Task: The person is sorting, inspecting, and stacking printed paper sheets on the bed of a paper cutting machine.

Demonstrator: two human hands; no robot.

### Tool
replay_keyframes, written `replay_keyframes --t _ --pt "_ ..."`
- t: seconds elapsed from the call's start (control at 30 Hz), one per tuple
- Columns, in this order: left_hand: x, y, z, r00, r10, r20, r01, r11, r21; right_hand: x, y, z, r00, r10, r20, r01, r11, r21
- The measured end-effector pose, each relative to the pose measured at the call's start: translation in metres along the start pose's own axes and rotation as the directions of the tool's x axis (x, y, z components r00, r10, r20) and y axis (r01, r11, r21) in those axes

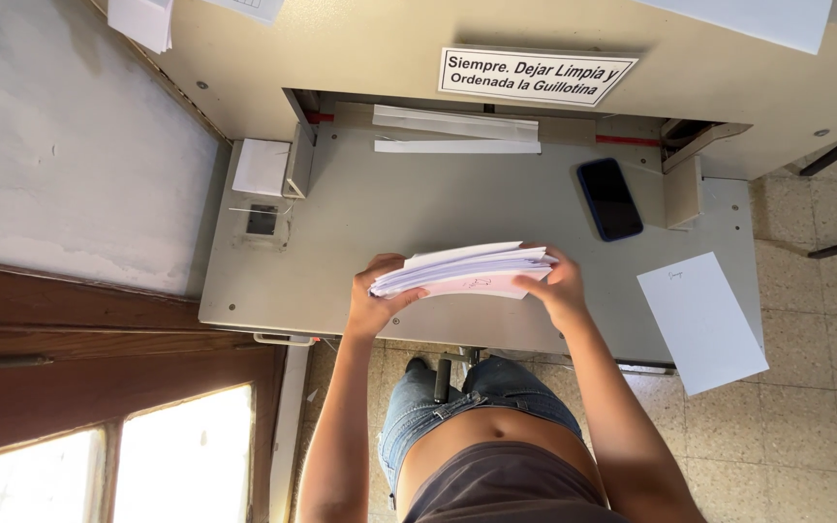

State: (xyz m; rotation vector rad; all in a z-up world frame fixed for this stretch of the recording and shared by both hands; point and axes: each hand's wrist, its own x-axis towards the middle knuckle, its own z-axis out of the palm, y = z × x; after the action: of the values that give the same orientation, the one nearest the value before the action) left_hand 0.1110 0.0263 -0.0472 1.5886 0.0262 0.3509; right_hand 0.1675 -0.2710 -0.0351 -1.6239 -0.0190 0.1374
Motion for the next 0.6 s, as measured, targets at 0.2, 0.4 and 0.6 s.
replay_keyframes --t 0.2,0.4,0.6 --pt "-0.004 0.011 0.012 0.997 -0.076 -0.026 0.074 0.995 -0.071 0.007 -0.019 0.013 0.994 -0.093 -0.060 0.101 0.983 0.155" --pt "-0.008 0.014 0.014 0.996 -0.027 -0.089 0.018 0.995 -0.102 0.001 -0.017 0.034 0.978 -0.050 -0.203 0.092 0.975 0.201" --pt "-0.007 -0.009 0.007 0.996 -0.063 -0.066 0.052 0.987 -0.151 -0.002 0.004 0.036 0.992 -0.098 -0.074 0.115 0.948 0.297"
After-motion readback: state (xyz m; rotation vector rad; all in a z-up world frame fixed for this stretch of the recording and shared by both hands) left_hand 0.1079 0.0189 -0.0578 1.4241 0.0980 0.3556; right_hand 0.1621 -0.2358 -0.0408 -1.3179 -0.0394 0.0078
